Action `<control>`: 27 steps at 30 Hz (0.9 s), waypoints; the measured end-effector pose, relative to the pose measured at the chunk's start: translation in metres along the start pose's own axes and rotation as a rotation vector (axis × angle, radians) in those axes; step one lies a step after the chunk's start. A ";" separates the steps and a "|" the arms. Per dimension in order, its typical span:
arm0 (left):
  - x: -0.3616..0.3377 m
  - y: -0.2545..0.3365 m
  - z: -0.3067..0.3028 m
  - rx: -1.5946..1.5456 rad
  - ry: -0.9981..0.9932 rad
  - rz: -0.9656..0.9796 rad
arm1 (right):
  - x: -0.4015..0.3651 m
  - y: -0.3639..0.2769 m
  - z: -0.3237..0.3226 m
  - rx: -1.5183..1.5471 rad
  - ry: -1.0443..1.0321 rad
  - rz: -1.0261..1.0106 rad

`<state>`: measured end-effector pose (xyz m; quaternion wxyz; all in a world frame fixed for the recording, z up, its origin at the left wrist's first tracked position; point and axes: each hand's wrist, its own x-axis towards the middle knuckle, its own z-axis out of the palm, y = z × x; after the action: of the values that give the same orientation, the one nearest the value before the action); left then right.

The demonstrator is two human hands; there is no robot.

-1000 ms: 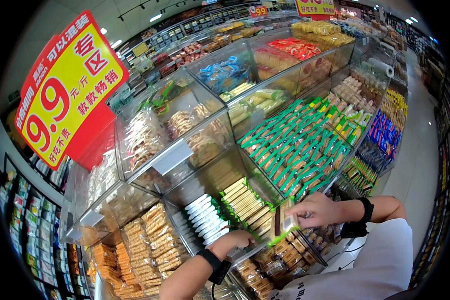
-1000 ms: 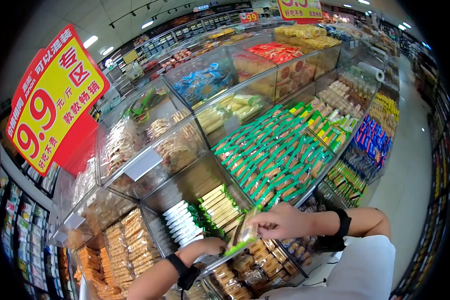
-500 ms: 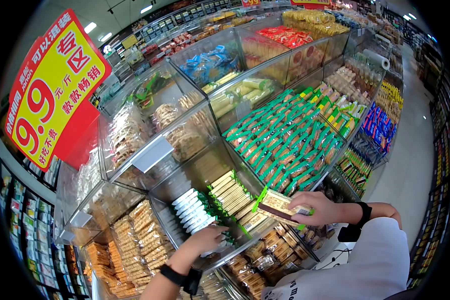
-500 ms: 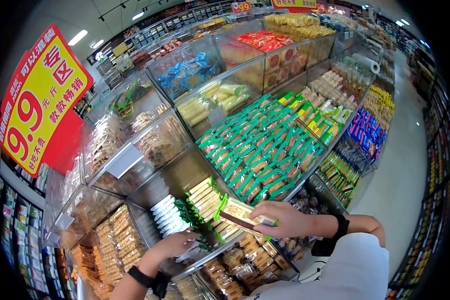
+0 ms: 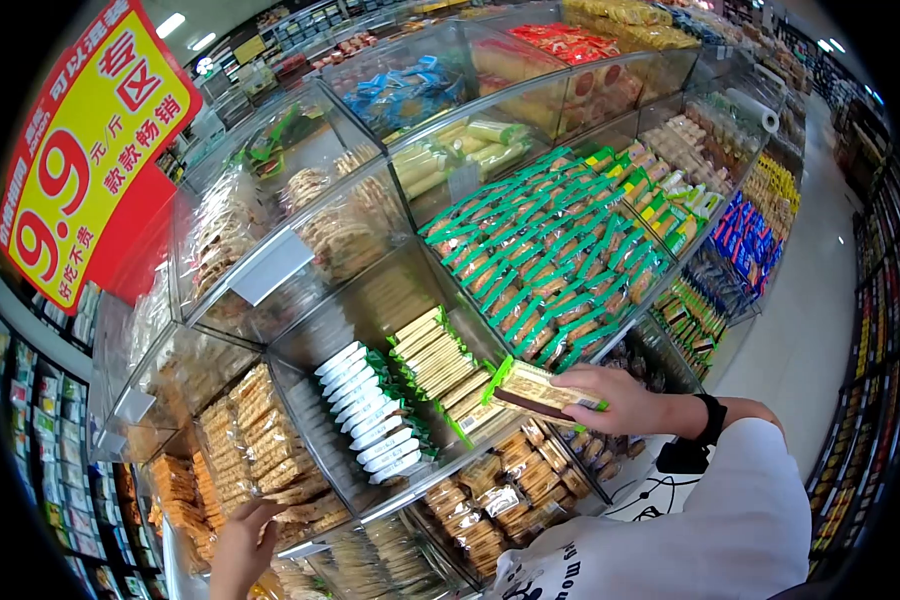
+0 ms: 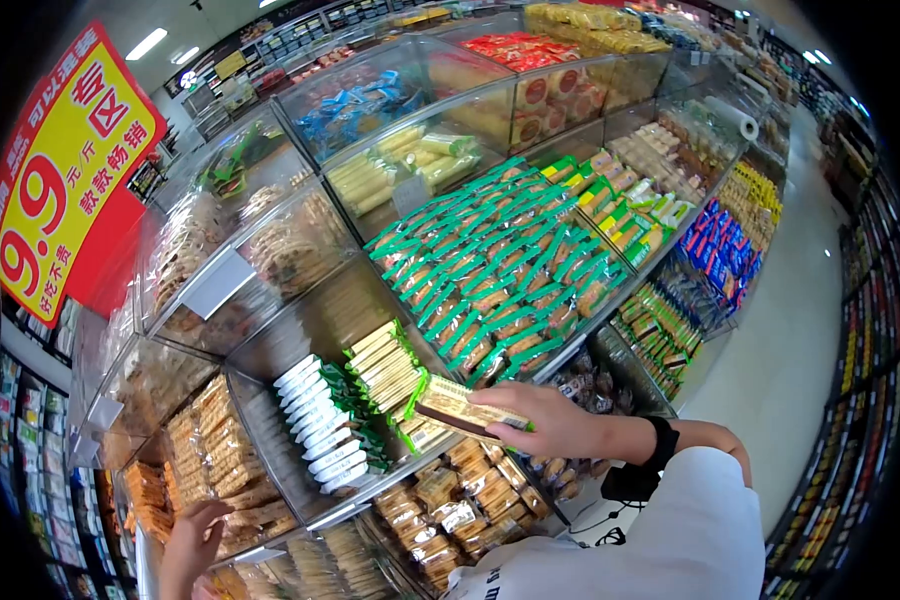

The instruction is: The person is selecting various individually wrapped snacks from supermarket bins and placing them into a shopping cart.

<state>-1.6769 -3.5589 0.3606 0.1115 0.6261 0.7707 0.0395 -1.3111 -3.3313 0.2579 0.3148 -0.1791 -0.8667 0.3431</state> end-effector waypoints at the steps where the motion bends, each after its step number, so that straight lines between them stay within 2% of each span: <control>1: -0.005 0.000 -0.008 0.042 0.002 -0.002 | -0.001 0.000 -0.001 -0.010 0.003 -0.009; 4: 0.015 0.013 -0.045 0.085 -0.030 -0.150 | -0.004 -0.005 -0.004 -0.055 0.026 0.007; 6: 0.043 0.016 -0.051 0.068 0.048 0.010 | -0.008 -0.005 -0.001 -0.035 0.059 0.095; 8: 0.077 0.020 -0.030 -0.062 0.065 0.094 | -0.010 -0.010 -0.001 0.015 0.068 0.233; 9: 0.096 0.020 -0.011 -0.064 0.005 0.183 | -0.010 -0.007 0.001 0.021 0.077 0.234; 13: 0.170 0.056 0.080 0.371 -0.178 0.620 | -0.008 -0.013 -0.005 -0.123 0.090 0.163; 15: 0.195 0.074 0.120 0.588 -0.218 0.957 | -0.010 -0.009 -0.009 -0.123 0.111 0.130; 17: 0.221 0.069 0.176 0.620 -0.251 1.270 | -0.011 -0.006 -0.015 -0.124 0.122 0.121; 18: 0.228 0.071 0.199 0.663 -0.319 1.274 | -0.010 -0.005 -0.017 -0.135 0.112 0.127; 20: 0.234 0.079 0.231 0.562 -0.552 1.135 | -0.008 -0.003 -0.022 -0.154 0.091 0.147; 23: 0.241 0.073 0.242 0.710 -0.391 1.346 | 0.009 -0.007 -0.027 -0.119 -0.019 0.229; 24: 0.240 0.076 0.238 0.784 -0.396 1.361 | 0.019 -0.009 -0.027 -0.094 -0.055 0.262; 27: 0.231 0.087 0.230 0.956 -0.333 1.377 | 0.051 -0.008 -0.025 -0.231 -0.150 0.042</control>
<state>-1.5871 -3.3333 0.1267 -0.1017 0.9323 0.1257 -0.3235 -1.3328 -3.2982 0.2989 0.2191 -0.2061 -0.9176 0.2598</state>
